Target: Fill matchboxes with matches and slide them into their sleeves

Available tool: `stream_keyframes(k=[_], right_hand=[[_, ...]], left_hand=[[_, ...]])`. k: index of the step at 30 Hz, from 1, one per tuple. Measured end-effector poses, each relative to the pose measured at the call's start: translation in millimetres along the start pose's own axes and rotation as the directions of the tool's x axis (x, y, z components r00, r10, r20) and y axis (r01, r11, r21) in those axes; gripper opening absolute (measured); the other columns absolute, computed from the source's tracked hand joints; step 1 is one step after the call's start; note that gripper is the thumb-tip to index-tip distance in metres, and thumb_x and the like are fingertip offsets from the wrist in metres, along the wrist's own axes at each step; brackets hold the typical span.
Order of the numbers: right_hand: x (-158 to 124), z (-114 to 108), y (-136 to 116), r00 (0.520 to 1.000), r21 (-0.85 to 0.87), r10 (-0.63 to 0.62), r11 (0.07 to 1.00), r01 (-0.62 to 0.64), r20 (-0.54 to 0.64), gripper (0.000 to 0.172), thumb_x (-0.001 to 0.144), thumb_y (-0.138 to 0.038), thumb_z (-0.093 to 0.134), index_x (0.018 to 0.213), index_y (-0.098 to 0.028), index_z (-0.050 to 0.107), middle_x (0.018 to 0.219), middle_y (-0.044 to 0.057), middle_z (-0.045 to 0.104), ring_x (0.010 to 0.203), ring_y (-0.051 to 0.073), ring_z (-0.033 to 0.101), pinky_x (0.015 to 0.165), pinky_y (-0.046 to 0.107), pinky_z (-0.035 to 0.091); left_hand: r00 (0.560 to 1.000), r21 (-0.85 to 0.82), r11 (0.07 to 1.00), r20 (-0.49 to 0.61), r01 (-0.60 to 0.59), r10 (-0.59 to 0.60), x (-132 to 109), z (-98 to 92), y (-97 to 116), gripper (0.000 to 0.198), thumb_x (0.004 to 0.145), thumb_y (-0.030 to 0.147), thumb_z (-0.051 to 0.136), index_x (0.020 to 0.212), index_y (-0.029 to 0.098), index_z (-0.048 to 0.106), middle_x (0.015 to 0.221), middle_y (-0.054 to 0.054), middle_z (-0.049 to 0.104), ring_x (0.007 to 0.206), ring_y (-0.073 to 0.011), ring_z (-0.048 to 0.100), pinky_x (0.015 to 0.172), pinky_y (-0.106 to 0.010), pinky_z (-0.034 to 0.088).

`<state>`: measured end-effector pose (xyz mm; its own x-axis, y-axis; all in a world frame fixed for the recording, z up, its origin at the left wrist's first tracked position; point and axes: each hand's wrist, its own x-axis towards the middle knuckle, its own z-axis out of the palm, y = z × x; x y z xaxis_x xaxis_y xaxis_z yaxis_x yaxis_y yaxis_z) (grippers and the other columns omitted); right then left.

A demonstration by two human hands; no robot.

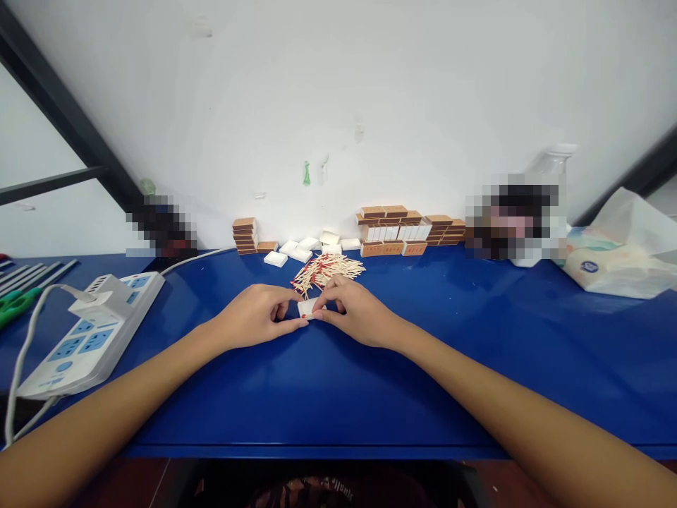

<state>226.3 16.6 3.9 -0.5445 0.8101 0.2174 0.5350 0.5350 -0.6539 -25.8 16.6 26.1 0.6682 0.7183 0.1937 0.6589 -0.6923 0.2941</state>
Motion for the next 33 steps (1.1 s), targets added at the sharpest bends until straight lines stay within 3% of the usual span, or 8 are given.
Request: stream_keyframes(k=[12, 22, 29, 33], right_hand=[[-0.1, -4.0, -4.5, 0.999, -0.095, 0.015, 0.995, -0.011, 0.045, 0.018, 0.101, -0.032, 0.064, 0.091, -0.021, 0.075, 0.086, 0.003, 0.06, 0.077, 0.017, 0.053, 0.07, 0.031, 0.039], [0.0, -14.6, -7.5, 0.994, -0.021, 0.032, 0.999, -0.03, 0.108, 0.021, 0.092, -0.041, 0.076, 0.083, -0.022, 0.079, 0.073, 0.0, 0.062, 0.065, 0.014, 0.047, 0.061, 0.029, 0.033], [-0.1, -13.9, -8.5, 0.997, -0.14, -0.04, 0.989, 0.048, 0.06, 0.011, 0.093, -0.026, 0.073, 0.085, -0.02, 0.077, 0.067, -0.003, 0.06, 0.062, 0.012, 0.049, 0.061, 0.028, 0.034], [-0.1, -14.0, -7.9, 0.994, -0.153, -0.062, 0.985, 0.075, 0.088, 0.017, 0.098, -0.028, 0.066, 0.087, -0.019, 0.075, 0.069, -0.002, 0.061, 0.063, 0.012, 0.05, 0.061, 0.027, 0.034]], left_hand=[[0.999, 0.016, 0.999, 0.018, -0.042, 0.042, -1.2, 0.6, 2.3, 0.029, 0.095, 0.042, 0.072, 0.113, 0.02, 0.073, 0.071, 0.003, 0.066, 0.06, -0.0135, 0.058, 0.058, -0.026, 0.034], [0.994, 0.0, 0.995, -0.032, -0.102, 0.102, -2.8, 5.3, 6.7, 0.029, 0.091, 0.036, 0.074, 0.115, 0.019, 0.074, 0.07, 0.004, 0.066, 0.06, -0.0129, 0.06, 0.059, -0.026, 0.038], [0.995, -0.013, 0.996, -0.049, -0.092, 0.091, -2.2, 6.1, 6.4, 0.029, 0.091, 0.036, 0.073, 0.114, 0.02, 0.075, 0.067, 0.004, 0.067, 0.059, -0.0129, 0.061, 0.059, -0.026, 0.039], [0.996, -0.008, 0.996, -0.033, -0.084, 0.083, -1.6, 5.6, 5.8, 0.028, 0.092, 0.038, 0.072, 0.113, 0.02, 0.076, 0.068, 0.004, 0.067, 0.059, -0.013, 0.061, 0.059, -0.026, 0.039]])
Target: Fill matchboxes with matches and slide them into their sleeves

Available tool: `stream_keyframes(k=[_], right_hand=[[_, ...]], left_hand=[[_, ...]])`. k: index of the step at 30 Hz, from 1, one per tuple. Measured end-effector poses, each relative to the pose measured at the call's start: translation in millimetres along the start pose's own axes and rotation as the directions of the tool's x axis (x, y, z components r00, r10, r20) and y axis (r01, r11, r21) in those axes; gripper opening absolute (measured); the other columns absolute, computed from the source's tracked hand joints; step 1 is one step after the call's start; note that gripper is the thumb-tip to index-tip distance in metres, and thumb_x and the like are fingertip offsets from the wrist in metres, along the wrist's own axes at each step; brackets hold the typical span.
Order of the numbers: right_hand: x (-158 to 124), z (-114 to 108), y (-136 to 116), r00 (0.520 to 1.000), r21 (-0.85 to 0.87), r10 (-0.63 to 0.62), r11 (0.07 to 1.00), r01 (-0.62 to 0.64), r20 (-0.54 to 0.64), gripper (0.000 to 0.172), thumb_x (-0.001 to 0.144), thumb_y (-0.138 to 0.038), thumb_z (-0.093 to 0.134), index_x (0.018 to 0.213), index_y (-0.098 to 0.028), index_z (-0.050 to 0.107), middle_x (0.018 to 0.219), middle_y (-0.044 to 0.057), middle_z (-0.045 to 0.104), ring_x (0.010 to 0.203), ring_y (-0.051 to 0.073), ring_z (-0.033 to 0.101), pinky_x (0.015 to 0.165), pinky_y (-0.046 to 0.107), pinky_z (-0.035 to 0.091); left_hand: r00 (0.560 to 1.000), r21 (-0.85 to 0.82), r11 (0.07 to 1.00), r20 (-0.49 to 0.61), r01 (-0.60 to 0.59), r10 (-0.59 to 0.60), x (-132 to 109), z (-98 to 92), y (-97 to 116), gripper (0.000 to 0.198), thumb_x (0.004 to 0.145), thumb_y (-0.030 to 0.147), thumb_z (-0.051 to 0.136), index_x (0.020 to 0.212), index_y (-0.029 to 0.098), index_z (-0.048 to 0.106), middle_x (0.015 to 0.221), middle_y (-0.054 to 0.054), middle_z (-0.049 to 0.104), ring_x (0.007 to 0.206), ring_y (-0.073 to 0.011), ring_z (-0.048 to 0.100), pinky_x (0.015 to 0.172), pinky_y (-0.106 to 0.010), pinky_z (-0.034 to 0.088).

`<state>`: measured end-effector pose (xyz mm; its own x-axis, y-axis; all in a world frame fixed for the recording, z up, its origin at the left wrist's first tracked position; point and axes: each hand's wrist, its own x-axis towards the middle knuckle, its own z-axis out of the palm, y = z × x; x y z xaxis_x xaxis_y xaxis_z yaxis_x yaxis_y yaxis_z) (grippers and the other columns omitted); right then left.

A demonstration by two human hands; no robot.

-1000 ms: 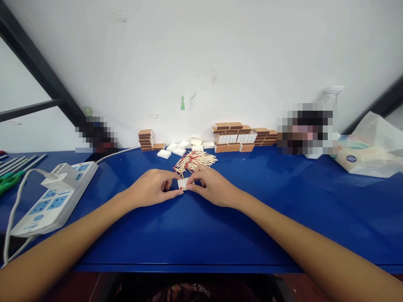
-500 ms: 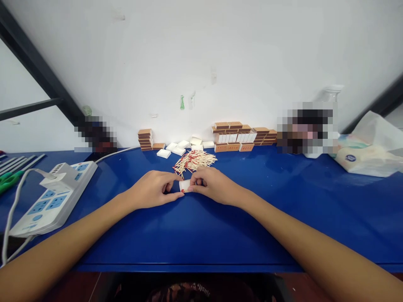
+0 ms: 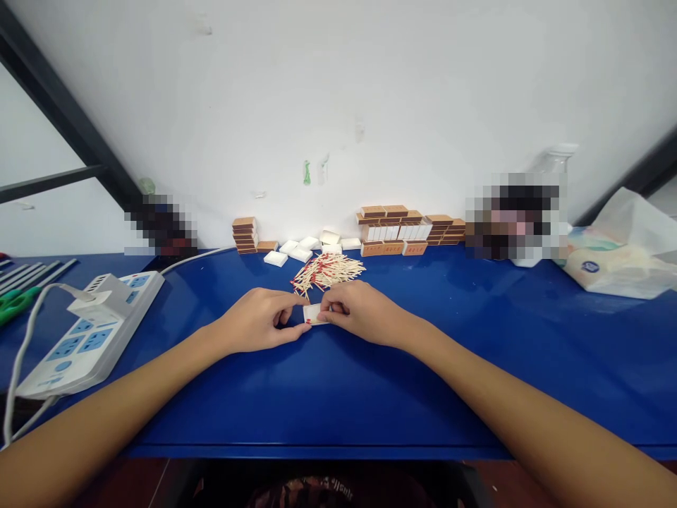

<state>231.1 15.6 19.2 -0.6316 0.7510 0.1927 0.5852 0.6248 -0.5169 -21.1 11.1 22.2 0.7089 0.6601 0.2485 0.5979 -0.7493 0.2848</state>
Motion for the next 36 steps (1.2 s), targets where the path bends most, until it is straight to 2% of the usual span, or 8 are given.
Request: stream_keyframes(k=[6, 12, 25, 28, 32, 34, 36], right_hand=[[-1.2, -2.7, -3.0, 0.998, 0.063, 0.042, 0.997, -0.046, 0.056, 0.025, 0.099, -0.036, 0.062, 0.085, -0.018, 0.073, 0.069, 0.0, 0.063, 0.061, 0.012, 0.049, 0.059, 0.027, 0.033], [-1.3, -3.5, -3.0, 0.991, 0.111, 0.061, 0.991, -0.074, 0.116, 0.026, 0.1, -0.038, 0.059, 0.086, -0.019, 0.071, 0.064, -0.003, 0.056, 0.057, 0.012, 0.042, 0.057, 0.027, 0.03], [-1.3, -2.0, -2.0, 0.994, 0.087, 0.036, 0.995, -0.044, 0.101, 0.028, 0.102, -0.039, 0.058, 0.087, -0.019, 0.072, 0.067, -0.002, 0.061, 0.06, 0.012, 0.047, 0.058, 0.027, 0.032], [0.1, -5.5, 2.8, 0.999, 0.054, 0.049, 0.997, -0.049, 0.003, 0.031, 0.102, -0.042, 0.057, 0.084, -0.02, 0.071, 0.069, 0.0, 0.064, 0.061, 0.014, 0.051, 0.06, 0.028, 0.034], [2.2, -18.4, 19.4, 0.961, -0.148, 0.152, 0.971, -0.189, -0.232, 0.026, 0.1, -0.039, 0.058, 0.085, -0.02, 0.069, 0.073, 0.004, 0.067, 0.065, 0.017, 0.054, 0.062, 0.031, 0.033], [2.8, -24.5, 30.2, 0.944, -0.232, 0.183, 0.94, -0.25, -0.274, 0.021, 0.098, -0.036, 0.059, 0.086, -0.02, 0.068, 0.077, 0.006, 0.069, 0.068, 0.018, 0.056, 0.063, 0.032, 0.033], [3.1, -28.0, 39.2, 0.947, -0.259, 0.206, 0.928, -0.269, -0.247, 0.022, 0.097, -0.037, 0.059, 0.083, -0.02, 0.065, 0.079, 0.006, 0.069, 0.069, 0.019, 0.056, 0.063, 0.032, 0.033]], left_hand=[[1.0, 0.012, 1.0, 0.005, -0.007, 0.007, -0.4, -0.8, 0.8, 0.026, 0.093, 0.038, 0.07, 0.111, 0.02, 0.076, 0.067, 0.004, 0.066, 0.058, -0.0132, 0.06, 0.057, -0.026, 0.037], [1.0, 0.024, 1.0, 0.008, -0.01, 0.01, -0.1, -1.2, -1.6, 0.027, 0.094, 0.039, 0.069, 0.112, 0.02, 0.075, 0.069, 0.003, 0.067, 0.059, -0.0137, 0.061, 0.057, -0.027, 0.037], [1.0, 0.042, 0.999, 0.028, 0.003, -0.005, 0.2, -4.6, 0.3, 0.026, 0.094, 0.038, 0.068, 0.112, 0.021, 0.075, 0.071, 0.003, 0.067, 0.06, -0.0136, 0.06, 0.057, -0.027, 0.037], [0.999, 0.05, 0.999, 0.033, 0.011, -0.013, -0.1, -5.4, 1.0, 0.026, 0.095, 0.038, 0.068, 0.112, 0.021, 0.075, 0.072, 0.003, 0.067, 0.06, -0.0132, 0.06, 0.057, -0.027, 0.037], [1.0, 0.058, 0.998, 0.021, -0.013, 0.012, -1.0, -5.3, 1.3, 0.027, 0.097, 0.04, 0.066, 0.112, 0.021, 0.075, 0.071, 0.003, 0.067, 0.06, -0.0134, 0.061, 0.058, -0.027, 0.038], [1.0, 0.065, 0.998, 0.013, -0.027, 0.026, -1.5, -4.9, 1.1, 0.027, 0.097, 0.041, 0.066, 0.112, 0.02, 0.075, 0.072, 0.002, 0.067, 0.061, -0.014, 0.061, 0.058, -0.028, 0.038], [0.999, 0.069, 0.997, 0.012, -0.034, 0.034, -1.7, -4.7, 0.9, 0.028, 0.097, 0.041, 0.065, 0.112, 0.02, 0.075, 0.072, 0.002, 0.067, 0.061, -0.0144, 0.061, 0.058, -0.028, 0.038]])
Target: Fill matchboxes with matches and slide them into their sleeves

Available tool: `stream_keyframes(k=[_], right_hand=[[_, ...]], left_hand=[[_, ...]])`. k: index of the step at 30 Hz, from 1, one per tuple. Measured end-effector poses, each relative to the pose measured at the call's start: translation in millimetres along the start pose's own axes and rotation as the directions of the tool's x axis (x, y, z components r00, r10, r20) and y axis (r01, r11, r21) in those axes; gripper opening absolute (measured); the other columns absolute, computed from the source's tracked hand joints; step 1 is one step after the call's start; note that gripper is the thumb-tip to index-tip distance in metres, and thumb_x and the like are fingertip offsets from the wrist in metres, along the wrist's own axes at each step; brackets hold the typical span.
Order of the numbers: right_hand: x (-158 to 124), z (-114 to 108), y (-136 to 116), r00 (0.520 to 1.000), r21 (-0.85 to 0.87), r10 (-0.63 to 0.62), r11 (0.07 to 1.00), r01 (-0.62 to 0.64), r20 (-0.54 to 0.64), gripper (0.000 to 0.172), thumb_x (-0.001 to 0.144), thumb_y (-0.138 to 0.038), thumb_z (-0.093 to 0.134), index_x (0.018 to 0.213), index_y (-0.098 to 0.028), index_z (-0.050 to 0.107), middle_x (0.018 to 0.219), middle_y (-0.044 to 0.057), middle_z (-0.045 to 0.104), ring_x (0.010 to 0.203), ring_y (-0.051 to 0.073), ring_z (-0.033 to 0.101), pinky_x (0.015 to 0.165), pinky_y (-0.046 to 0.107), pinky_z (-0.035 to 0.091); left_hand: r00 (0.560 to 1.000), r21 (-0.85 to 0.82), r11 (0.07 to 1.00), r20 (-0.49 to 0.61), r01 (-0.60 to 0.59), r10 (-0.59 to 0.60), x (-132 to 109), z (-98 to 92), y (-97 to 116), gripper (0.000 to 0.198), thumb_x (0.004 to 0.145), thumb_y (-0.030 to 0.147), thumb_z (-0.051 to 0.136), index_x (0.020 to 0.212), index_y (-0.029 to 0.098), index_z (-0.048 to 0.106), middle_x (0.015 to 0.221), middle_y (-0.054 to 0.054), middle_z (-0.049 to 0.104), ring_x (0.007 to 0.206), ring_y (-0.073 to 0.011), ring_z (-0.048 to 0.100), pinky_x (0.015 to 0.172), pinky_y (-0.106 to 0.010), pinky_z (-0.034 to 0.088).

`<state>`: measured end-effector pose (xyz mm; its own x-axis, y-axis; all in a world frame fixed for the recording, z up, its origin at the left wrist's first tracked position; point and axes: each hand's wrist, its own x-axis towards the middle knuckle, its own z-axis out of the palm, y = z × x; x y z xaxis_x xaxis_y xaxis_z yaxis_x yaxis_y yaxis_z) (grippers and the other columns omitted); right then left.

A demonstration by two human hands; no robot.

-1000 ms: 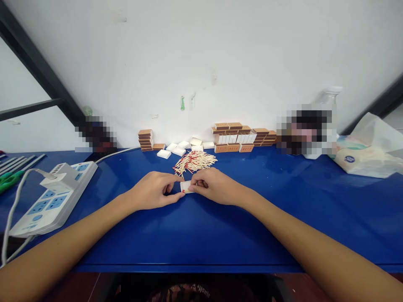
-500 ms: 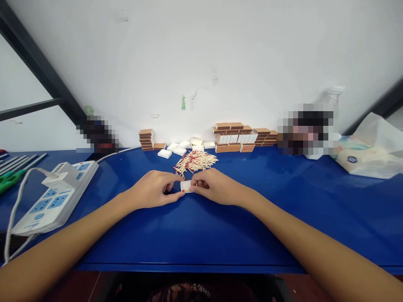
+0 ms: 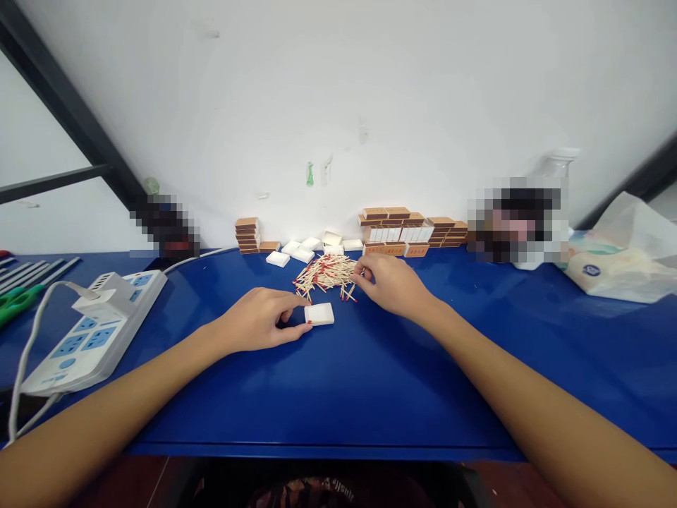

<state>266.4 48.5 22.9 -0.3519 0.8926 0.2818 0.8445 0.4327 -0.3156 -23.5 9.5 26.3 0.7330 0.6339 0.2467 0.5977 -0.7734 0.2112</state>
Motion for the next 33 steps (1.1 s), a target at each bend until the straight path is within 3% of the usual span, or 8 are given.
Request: stream_keyframes(k=[5, 8, 11, 15, 22, 33], right_hand=[[0.9, 3.3, 6.5, 0.992, 0.014, 0.021, 1.0, -0.023, 0.124, 0.027, 0.098, -0.038, 0.058, 0.078, -0.021, 0.063, 0.076, 0.006, 0.067, 0.067, 0.019, 0.055, 0.062, 0.033, 0.033], [-0.5, 4.4, 6.9, 0.987, 0.066, -0.104, 0.993, 0.096, 0.124, 0.016, 0.098, -0.028, 0.056, 0.093, -0.02, 0.069, 0.091, 0.008, 0.068, 0.079, 0.021, 0.059, 0.07, 0.032, 0.04], [-0.9, 4.5, 9.1, 0.957, 0.166, -0.251, 0.96, 0.226, 0.148, 0.026, 0.101, -0.024, 0.05, 0.113, -0.022, 0.073, 0.102, 0.01, 0.065, 0.089, 0.022, 0.061, 0.08, 0.034, 0.045], [0.1, 5.0, 11.1, 0.923, 0.227, -0.334, 0.93, 0.289, 0.193, 0.031, 0.105, -0.026, 0.046, 0.111, -0.025, 0.076, 0.106, 0.01, 0.065, 0.097, 0.023, 0.062, 0.088, 0.037, 0.047], [2.9, 7.6, 12.6, 0.94, 0.239, -0.275, 0.944, 0.225, 0.2, 0.022, 0.102, -0.039, 0.06, 0.1, -0.022, 0.074, 0.102, 0.009, 0.066, 0.091, 0.022, 0.061, 0.08, 0.035, 0.046], [3.4, 10.3, 17.2, 0.954, 0.194, -0.175, 0.973, 0.128, 0.245, 0.023, 0.098, -0.043, 0.064, 0.095, -0.02, 0.068, 0.094, 0.007, 0.064, 0.082, 0.02, 0.057, 0.071, 0.03, 0.041]], left_hand=[[1.0, 0.014, 1.0, 0.011, -0.003, 0.003, 0.1, -1.0, 1.0, 0.027, 0.097, 0.04, 0.065, 0.114, 0.02, 0.075, 0.075, 0.001, 0.069, 0.063, -0.0149, 0.062, 0.058, -0.028, 0.036], [1.0, 0.019, 1.0, 0.017, -0.001, 0.0, 0.3, -1.8, 2.2, 0.027, 0.098, 0.039, 0.065, 0.115, 0.02, 0.075, 0.075, 0.001, 0.07, 0.063, -0.015, 0.062, 0.058, -0.028, 0.036], [1.0, 0.026, 1.0, 0.02, -0.003, 0.002, 0.6, -2.3, 3.3, 0.028, 0.098, 0.039, 0.065, 0.115, 0.02, 0.075, 0.076, 0.001, 0.07, 0.063, -0.0151, 0.063, 0.058, -0.028, 0.037], [1.0, 0.035, 0.999, 0.026, -0.008, 0.007, 0.7, -3.0, 3.9, 0.027, 0.099, 0.039, 0.064, 0.115, 0.02, 0.074, 0.075, 0.001, 0.07, 0.062, -0.0149, 0.062, 0.058, -0.028, 0.037], [0.999, 0.042, 0.999, 0.029, -0.022, 0.02, -0.3, -2.8, 3.0, 0.026, 0.1, 0.04, 0.063, 0.112, 0.02, 0.073, 0.076, 0.001, 0.069, 0.064, -0.015, 0.064, 0.057, -0.028, 0.038], [1.0, 0.025, 1.0, 0.026, -0.014, 0.014, 0.5, -2.2, 3.8, 0.027, 0.1, 0.039, 0.063, 0.115, 0.02, 0.074, 0.075, 0.001, 0.069, 0.063, -0.0151, 0.064, 0.058, -0.028, 0.039]])
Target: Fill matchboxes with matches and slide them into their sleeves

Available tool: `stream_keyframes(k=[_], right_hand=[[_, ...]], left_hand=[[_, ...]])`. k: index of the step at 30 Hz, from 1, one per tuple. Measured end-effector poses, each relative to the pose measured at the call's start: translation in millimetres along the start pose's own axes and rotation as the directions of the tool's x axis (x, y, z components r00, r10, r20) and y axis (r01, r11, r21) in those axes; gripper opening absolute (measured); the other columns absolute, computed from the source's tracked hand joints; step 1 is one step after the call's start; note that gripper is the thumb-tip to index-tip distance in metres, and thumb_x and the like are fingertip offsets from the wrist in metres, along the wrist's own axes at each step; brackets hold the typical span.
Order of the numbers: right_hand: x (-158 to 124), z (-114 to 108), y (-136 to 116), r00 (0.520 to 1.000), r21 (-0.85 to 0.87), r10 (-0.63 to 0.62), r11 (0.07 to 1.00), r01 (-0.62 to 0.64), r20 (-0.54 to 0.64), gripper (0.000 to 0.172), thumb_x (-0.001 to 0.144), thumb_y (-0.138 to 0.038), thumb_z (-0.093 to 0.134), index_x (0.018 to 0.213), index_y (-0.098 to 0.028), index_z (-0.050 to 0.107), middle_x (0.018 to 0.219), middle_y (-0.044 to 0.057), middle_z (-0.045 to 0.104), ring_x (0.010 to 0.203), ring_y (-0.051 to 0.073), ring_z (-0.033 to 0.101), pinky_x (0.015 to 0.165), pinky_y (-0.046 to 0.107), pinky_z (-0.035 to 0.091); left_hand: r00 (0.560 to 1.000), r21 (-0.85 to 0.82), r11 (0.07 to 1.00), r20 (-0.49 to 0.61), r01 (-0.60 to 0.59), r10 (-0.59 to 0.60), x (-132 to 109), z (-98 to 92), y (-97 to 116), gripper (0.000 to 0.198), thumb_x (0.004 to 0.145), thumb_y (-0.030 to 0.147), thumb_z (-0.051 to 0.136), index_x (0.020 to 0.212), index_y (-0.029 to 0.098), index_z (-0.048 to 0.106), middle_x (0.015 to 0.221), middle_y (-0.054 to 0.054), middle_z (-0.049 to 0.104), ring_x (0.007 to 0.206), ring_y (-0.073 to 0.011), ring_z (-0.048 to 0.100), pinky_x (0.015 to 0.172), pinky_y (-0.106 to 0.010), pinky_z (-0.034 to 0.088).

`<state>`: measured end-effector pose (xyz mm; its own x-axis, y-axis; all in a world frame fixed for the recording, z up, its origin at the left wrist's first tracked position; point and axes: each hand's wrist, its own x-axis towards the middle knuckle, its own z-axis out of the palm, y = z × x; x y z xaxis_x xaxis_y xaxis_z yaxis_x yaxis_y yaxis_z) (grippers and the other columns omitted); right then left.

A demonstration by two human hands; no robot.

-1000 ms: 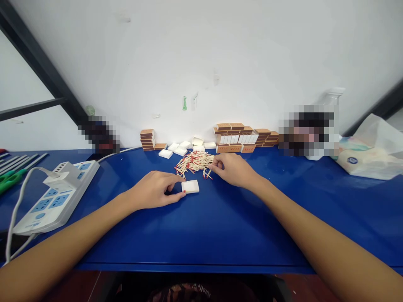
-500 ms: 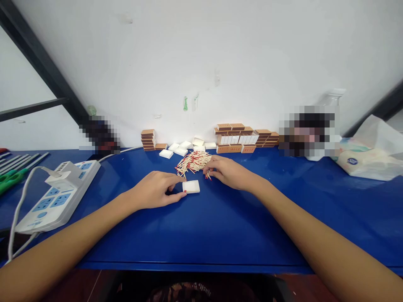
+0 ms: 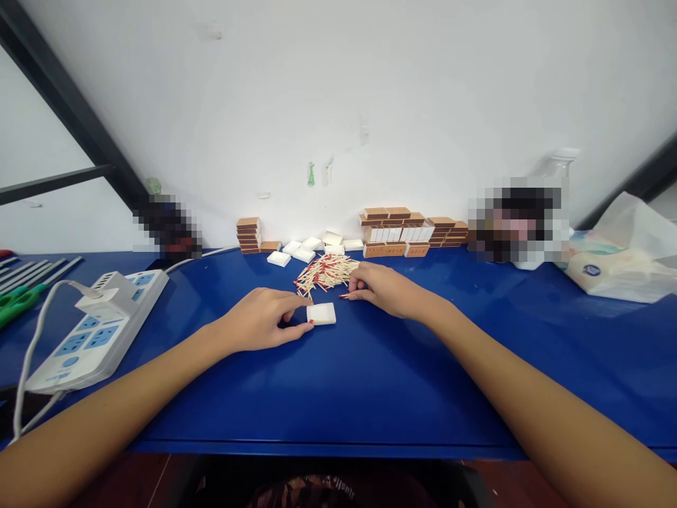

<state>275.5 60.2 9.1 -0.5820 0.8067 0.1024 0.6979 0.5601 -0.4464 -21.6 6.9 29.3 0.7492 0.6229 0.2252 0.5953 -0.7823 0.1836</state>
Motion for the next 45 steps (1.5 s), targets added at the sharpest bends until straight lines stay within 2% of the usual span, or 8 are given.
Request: stream_keyframes(k=[12, 19, 26, 29, 34, 38, 41, 45], right_hand=[[-0.6, 0.8, 2.7, 0.998, 0.062, 0.044, 0.997, -0.046, 0.034, 0.028, 0.098, -0.047, 0.061, 0.094, -0.02, 0.066, 0.093, 0.007, 0.068, 0.079, 0.02, 0.057, 0.067, 0.03, 0.04], [-1.1, 0.5, -6.7, 0.998, 0.09, 0.056, 0.994, -0.059, 0.036, 0.031, 0.097, -0.05, 0.062, 0.091, -0.02, 0.065, 0.088, 0.006, 0.067, 0.076, 0.019, 0.057, 0.067, 0.031, 0.04], [-2.6, -6.0, -11.4, 0.997, 0.026, 0.02, 0.999, -0.019, -0.073, 0.027, 0.1, -0.045, 0.059, 0.09, -0.021, 0.063, 0.093, 0.007, 0.066, 0.081, 0.021, 0.057, 0.072, 0.032, 0.039], [-3.4, -9.1, -9.8, 0.996, 0.009, 0.035, 0.999, -0.035, -0.085, 0.026, 0.102, -0.044, 0.058, 0.092, -0.02, 0.062, 0.092, 0.007, 0.067, 0.08, 0.02, 0.058, 0.071, 0.032, 0.04], [-4.4, -11.1, -12.1, 0.998, 0.005, 0.042, 0.999, -0.042, -0.05, 0.022, 0.102, -0.039, 0.058, 0.092, -0.021, 0.063, 0.089, 0.005, 0.069, 0.077, 0.02, 0.059, 0.07, 0.031, 0.04], [-4.9, -6.8, -17.9, 0.999, 0.005, 0.001, 1.0, -0.001, -0.042, 0.019, 0.101, -0.036, 0.059, 0.091, -0.021, 0.064, 0.089, 0.005, 0.069, 0.077, 0.019, 0.059, 0.07, 0.03, 0.039], [-5.2, -3.5, -22.9, 0.999, 0.006, -0.028, 1.0, 0.028, -0.023, 0.02, 0.101, -0.037, 0.059, 0.091, -0.021, 0.064, 0.089, 0.005, 0.069, 0.079, 0.02, 0.059, 0.071, 0.03, 0.04], [-6.3, -5.0, -26.6, 1.0, 0.007, -0.005, 1.0, 0.005, -0.02, 0.024, 0.1, -0.044, 0.062, 0.094, -0.021, 0.066, 0.089, 0.005, 0.069, 0.078, 0.02, 0.06, 0.07, 0.031, 0.04]], left_hand=[[1.0, 0.0, 1.0, -0.002, 0.001, -0.001, -0.2, 1.1, -0.8, 0.028, 0.1, 0.039, 0.063, 0.117, 0.021, 0.074, 0.076, 0.001, 0.069, 0.064, -0.0155, 0.065, 0.058, -0.028, 0.04], [1.0, -0.002, 1.0, 0.006, 0.009, -0.009, -0.2, -0.2, 0.5, 0.028, 0.099, 0.039, 0.064, 0.119, 0.021, 0.074, 0.075, 0.001, 0.07, 0.063, -0.0155, 0.063, 0.058, -0.028, 0.037], [1.0, 0.016, 1.0, 0.001, 0.001, -0.001, -0.2, 0.5, -0.7, 0.028, 0.1, 0.039, 0.064, 0.117, 0.02, 0.074, 0.076, 0.0, 0.07, 0.064, -0.0161, 0.064, 0.059, -0.028, 0.038], [1.0, 0.014, 1.0, 0.002, 0.001, -0.001, -0.2, 0.8, -0.7, 0.028, 0.1, 0.039, 0.064, 0.118, 0.02, 0.074, 0.077, 0.0, 0.07, 0.064, -0.0159, 0.063, 0.059, -0.028, 0.038], [1.0, 0.014, 1.0, 0.013, 0.006, -0.006, 0.1, 0.9, -0.4, 0.029, 0.1, 0.039, 0.064, 0.119, 0.02, 0.074, 0.077, 0.0, 0.07, 0.065, -0.0159, 0.064, 0.059, -0.028, 0.037], [1.0, 0.015, 1.0, 0.019, 0.012, -0.012, 0.4, 0.1, 0.6, 0.028, 0.1, 0.038, 0.064, 0.12, 0.02, 0.074, 0.078, 0.0, 0.07, 0.066, -0.016, 0.064, 0.059, -0.028, 0.037], [1.0, 0.012, 1.0, 0.024, 0.013, -0.013, 0.4, -0.2, 1.0, 0.028, 0.1, 0.038, 0.064, 0.12, 0.021, 0.073, 0.078, 0.0, 0.07, 0.066, -0.0159, 0.064, 0.059, -0.028, 0.038], [1.0, 0.006, 1.0, 0.023, 0.012, -0.012, 0.2, -0.2, 1.0, 0.028, 0.1, 0.038, 0.064, 0.12, 0.021, 0.073, 0.077, 0.001, 0.07, 0.066, -0.0157, 0.064, 0.059, -0.028, 0.037]])
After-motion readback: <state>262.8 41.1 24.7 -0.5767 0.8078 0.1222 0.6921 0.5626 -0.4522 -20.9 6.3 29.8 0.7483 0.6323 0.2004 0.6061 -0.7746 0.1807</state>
